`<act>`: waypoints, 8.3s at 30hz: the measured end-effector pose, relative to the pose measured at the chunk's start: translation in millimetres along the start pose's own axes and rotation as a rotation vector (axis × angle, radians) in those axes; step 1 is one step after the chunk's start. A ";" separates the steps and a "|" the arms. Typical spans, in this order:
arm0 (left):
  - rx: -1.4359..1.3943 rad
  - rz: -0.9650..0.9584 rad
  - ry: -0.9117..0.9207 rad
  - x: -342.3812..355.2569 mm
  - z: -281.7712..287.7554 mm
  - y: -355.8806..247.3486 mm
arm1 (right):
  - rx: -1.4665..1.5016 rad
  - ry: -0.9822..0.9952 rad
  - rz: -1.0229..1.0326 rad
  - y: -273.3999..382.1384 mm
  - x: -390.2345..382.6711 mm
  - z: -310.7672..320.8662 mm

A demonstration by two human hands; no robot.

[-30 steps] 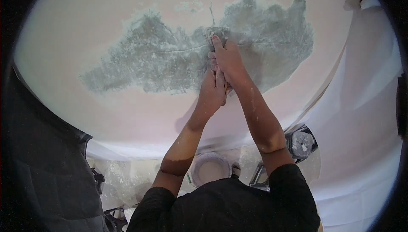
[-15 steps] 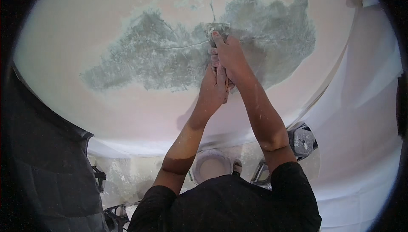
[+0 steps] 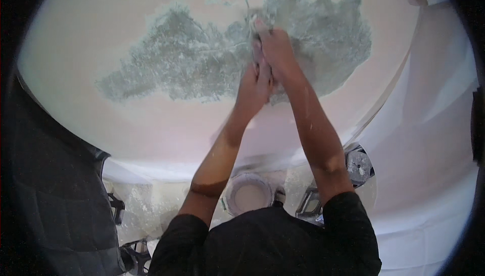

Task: Patching and smoothing a damaged section of a wall using plaster and a putty knife.

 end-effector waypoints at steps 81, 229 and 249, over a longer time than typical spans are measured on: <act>-0.165 0.097 0.084 24.7 -58.4 -20.9 | 0.221 -0.024 0.027 22.1 30.3 43.4; -0.050 0.130 -0.097 16.5 -48.3 -21.6 | 0.214 -0.140 0.048 14.1 25.8 29.7; -0.082 0.213 -0.018 18.9 -45.4 -19.3 | -0.114 -0.299 0.218 -18.8 60.4 35.8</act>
Point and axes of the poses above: each hand's wrist, its own x-axis towards the middle knuckle, its own z-axis out of the back of the hand, y = z × x, the point moved 1 cm from there along x, towards the middle knuckle
